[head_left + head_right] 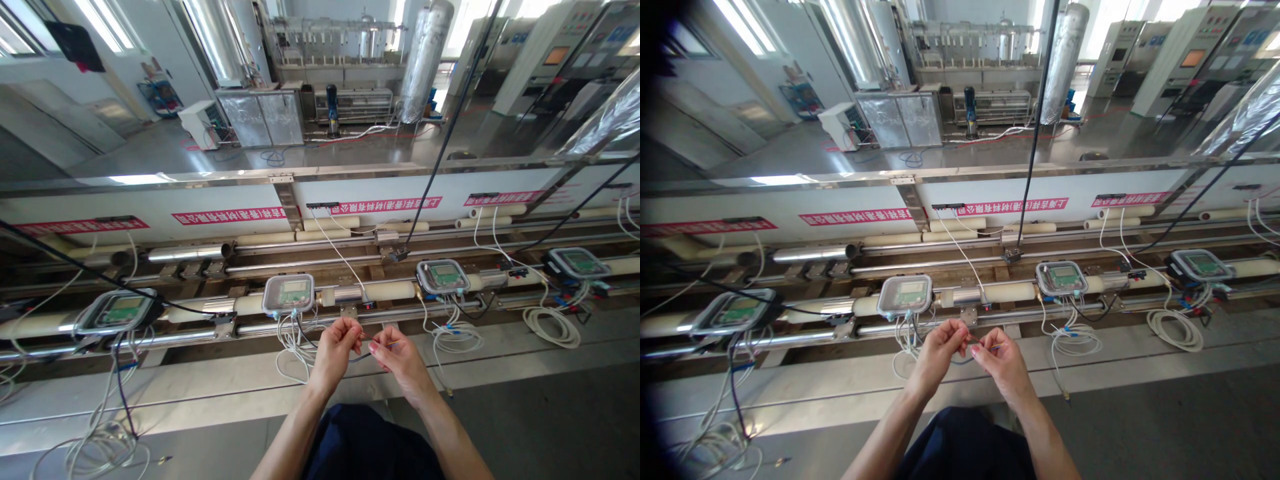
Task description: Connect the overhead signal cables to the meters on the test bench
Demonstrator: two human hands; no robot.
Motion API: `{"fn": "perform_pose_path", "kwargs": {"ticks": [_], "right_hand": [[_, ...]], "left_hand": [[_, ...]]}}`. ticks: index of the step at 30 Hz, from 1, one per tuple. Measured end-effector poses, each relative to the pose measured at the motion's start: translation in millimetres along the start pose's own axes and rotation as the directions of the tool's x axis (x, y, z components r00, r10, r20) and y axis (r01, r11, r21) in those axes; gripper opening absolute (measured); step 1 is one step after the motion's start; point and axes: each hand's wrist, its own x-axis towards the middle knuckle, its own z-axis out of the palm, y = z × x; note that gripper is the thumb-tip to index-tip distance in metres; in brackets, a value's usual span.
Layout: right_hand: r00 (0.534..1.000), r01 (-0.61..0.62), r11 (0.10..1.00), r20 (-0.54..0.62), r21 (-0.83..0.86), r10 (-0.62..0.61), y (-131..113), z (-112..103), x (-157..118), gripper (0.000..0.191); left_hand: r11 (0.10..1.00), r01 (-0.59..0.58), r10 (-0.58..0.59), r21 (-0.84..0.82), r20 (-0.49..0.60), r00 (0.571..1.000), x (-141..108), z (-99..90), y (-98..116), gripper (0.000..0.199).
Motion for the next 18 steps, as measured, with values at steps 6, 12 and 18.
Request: {"fn": "perform_pose_path", "kwargs": {"ticks": [6,12,18], "right_hand": [[0.994,-0.004,0.973,-0.103,-0.232,-0.02,10.9,-8.8,5.8,0.032],[0.993,0.001,0.937,-0.11,-0.35,-0.043,8.4,-13.1,3.6,0.035],[0.98,0.029,0.939,-0.177,-0.342,-0.095,9.0,-11.2,2.3,0.032]], "left_hand": [[0.993,-0.099,0.099,0.059,0.005,0.995,0.2,9.3,-0.9,0.02],[0.997,-0.073,0.074,0.026,-0.022,0.997,1.0,13.5,-3.2,0.02],[0.999,-0.05,0.05,0.006,-0.035,0.998,2.4,15.4,-7.3,0.022]]}}
